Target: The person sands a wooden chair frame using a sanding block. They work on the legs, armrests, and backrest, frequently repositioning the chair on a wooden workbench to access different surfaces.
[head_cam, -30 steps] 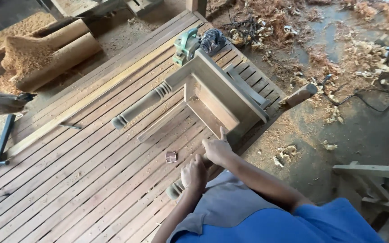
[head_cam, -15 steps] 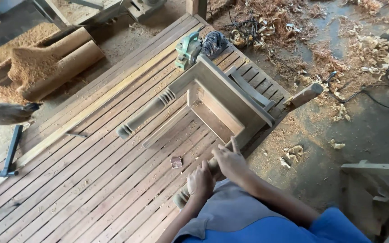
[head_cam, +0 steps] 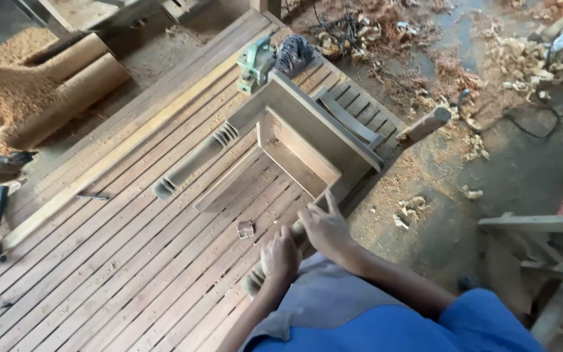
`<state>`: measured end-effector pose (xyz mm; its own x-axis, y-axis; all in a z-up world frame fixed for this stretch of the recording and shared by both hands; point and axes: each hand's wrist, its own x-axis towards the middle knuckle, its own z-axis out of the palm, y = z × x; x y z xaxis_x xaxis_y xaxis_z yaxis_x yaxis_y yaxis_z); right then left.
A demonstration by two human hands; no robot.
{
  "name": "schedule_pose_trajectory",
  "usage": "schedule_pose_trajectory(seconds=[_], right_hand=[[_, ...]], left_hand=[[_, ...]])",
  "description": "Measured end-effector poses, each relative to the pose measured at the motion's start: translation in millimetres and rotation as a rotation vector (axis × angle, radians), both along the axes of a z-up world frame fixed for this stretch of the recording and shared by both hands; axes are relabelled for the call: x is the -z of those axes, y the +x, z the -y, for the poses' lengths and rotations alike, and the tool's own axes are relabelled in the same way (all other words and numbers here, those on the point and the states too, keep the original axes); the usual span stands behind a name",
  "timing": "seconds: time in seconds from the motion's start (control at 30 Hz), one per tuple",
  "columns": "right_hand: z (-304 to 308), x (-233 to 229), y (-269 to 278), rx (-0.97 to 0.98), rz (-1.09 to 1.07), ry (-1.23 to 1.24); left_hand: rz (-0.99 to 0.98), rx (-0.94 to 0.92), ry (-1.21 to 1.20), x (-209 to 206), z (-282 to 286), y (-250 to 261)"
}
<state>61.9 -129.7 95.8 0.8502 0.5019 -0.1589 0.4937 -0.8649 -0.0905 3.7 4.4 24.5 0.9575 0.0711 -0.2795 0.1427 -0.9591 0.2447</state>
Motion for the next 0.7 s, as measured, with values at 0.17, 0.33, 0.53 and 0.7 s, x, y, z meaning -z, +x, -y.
schedule_pose_trajectory(seconds=[0.17,0.33,0.53,0.7], right_hand=[[-2.8,-5.3,8.9,-0.001,-0.152,0.048],[-9.3,-28.6,13.0,0.011,-0.237,0.101],[-3.6,-11.6,15.2,0.059,-0.21,0.298],[-13.7,-46.6,14.4,0.025,-0.228,0.314]], left_hand=[[0.016,-0.042,-0.131,2.7,-3.7,-2.6],[0.078,-0.074,-0.196,14.2,-7.7,-2.4],[0.189,-0.118,-0.202,14.5,-8.3,1.9],[0.022,-0.1,-0.114,19.3,-12.7,4.5]])
